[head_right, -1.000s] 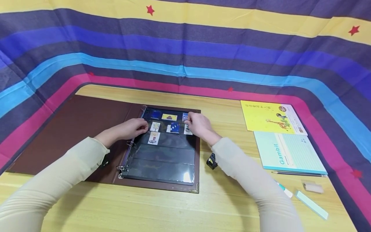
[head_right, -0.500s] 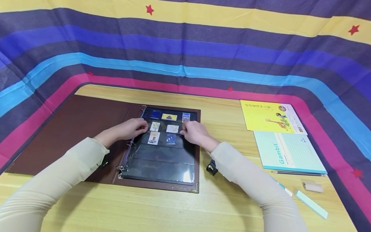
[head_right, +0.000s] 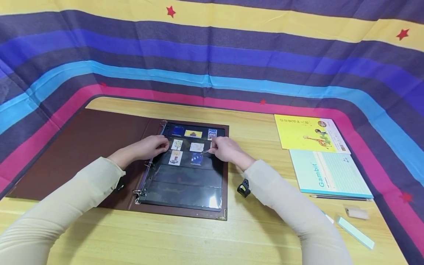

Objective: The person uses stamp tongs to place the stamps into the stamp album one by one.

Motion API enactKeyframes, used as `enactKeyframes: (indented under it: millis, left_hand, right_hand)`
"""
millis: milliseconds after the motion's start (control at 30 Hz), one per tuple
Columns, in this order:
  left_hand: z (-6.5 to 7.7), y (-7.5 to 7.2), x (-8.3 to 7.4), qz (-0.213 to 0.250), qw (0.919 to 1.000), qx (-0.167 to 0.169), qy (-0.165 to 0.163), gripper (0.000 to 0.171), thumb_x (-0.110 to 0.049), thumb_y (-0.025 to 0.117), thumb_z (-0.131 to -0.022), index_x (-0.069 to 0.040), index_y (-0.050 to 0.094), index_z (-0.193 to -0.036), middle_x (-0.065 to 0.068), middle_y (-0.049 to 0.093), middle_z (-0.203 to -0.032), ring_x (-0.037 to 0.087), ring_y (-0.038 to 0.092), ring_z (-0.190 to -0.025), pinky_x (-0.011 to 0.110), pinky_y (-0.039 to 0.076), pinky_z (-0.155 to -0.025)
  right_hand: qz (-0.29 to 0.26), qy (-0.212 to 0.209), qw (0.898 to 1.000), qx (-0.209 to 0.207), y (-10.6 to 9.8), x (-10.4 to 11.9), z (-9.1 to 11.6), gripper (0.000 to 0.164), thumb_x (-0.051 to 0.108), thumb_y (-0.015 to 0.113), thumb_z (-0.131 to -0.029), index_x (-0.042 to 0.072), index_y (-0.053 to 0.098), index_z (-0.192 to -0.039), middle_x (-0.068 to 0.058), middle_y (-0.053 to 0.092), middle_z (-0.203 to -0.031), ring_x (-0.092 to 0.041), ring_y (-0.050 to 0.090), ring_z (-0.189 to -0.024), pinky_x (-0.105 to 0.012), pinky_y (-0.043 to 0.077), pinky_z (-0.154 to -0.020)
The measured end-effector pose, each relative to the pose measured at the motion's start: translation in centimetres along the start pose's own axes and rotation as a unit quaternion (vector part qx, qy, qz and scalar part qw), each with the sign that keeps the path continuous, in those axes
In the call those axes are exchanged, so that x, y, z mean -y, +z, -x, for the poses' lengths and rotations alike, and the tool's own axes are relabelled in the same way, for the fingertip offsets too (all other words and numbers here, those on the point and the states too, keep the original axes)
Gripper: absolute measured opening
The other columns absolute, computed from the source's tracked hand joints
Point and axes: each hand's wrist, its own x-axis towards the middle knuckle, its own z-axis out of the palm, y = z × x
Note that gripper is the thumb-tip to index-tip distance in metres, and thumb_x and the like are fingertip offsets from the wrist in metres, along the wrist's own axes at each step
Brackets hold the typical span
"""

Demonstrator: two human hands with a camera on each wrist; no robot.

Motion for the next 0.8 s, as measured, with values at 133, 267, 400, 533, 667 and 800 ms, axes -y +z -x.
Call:
enactKeyframes:
  millis: [133, 267, 400, 533, 667, 800]
  left_hand:
    - [-0.2, 0.1, 0.0, -0.007, 1.0000, 0.002, -0.005, 0.007, -0.009, 0.051, -0.081, -0.010, 0.051, -0.074, 0.001, 0.042, -0.071, 0.015, 0.041, -0.064, 0.026, 0.034, -0.057]
    - [-0.3, 0.1, 0.0, -0.010, 0.9999, 0.002, -0.012, 0.005, -0.010, 0.052, -0.081, -0.009, 0.052, -0.076, 0.001, 0.043, -0.072, 0.015, 0.042, -0.066, 0.027, 0.035, -0.058]
    - [-0.1, 0.1, 0.1, 0.009, 0.9999, 0.001, -0.013, 0.004, -0.011, 0.052, -0.081, -0.008, 0.055, -0.082, 0.001, 0.047, -0.077, 0.015, 0.043, -0.069, 0.028, 0.037, -0.062]
    - [0.7, 0.0, 0.5, 0.036, 0.9991, -0.018, -0.010, 0.009, -0.012, 0.052, -0.081, -0.008, 0.058, -0.087, 0.001, 0.050, -0.082, 0.015, 0.045, -0.073, 0.030, 0.038, -0.066]
    - [1.7, -0.1, 1.1, 0.050, 0.9975, -0.049, -0.005, 0.009, -0.011, 0.052, -0.081, -0.007, 0.058, -0.087, 0.001, 0.052, -0.081, 0.014, 0.046, -0.072, 0.031, 0.038, -0.066]
    - [2.6, 0.0, 1.9, 0.055, 0.9961, -0.069, -0.001, 0.008, -0.010, 0.053, -0.080, -0.006, 0.057, -0.086, 0.001, 0.052, -0.079, 0.014, 0.046, -0.072, 0.032, 0.038, -0.066]
  right_hand:
    - [-0.026, 0.013, 0.999, -0.020, -0.5, -0.6, 0.4, 0.013, 0.022, 0.056, -0.079, 0.011, 0.053, -0.074, 0.000, 0.049, -0.064, -0.014, 0.043, -0.055, -0.028, 0.034, -0.053]
    - [-0.049, 0.035, 0.997, -0.043, -1.4, -1.6, 1.3, 0.009, 0.017, 0.053, -0.080, 0.008, 0.053, -0.080, -0.001, 0.052, -0.068, -0.014, 0.046, -0.058, -0.029, 0.036, -0.056]
    - [-0.043, 0.059, 0.995, -0.075, -1.9, -3.4, 2.5, 0.011, 0.014, 0.050, -0.081, 0.006, 0.052, -0.089, -0.006, 0.057, -0.078, -0.017, 0.050, -0.064, -0.031, 0.038, -0.058]
    - [0.008, 0.071, 0.991, -0.111, -1.9, -5.6, 4.0, 0.012, 0.014, 0.050, -0.080, 0.005, 0.047, -0.089, -0.009, 0.057, -0.075, -0.019, 0.049, -0.058, -0.032, 0.037, -0.050]
    - [0.066, 0.064, 0.987, -0.135, -1.4, -7.3, 5.4, 0.010, 0.013, 0.051, -0.078, 0.007, 0.045, -0.079, -0.004, 0.049, -0.061, -0.019, 0.043, -0.050, -0.031, 0.032, -0.044]
    - [0.076, 0.059, 0.990, -0.106, -0.6, -8.2, 6.1, 0.008, 0.013, 0.052, -0.077, 0.008, 0.045, -0.075, -0.001, 0.046, -0.058, -0.018, 0.043, -0.050, -0.030, 0.033, -0.045]
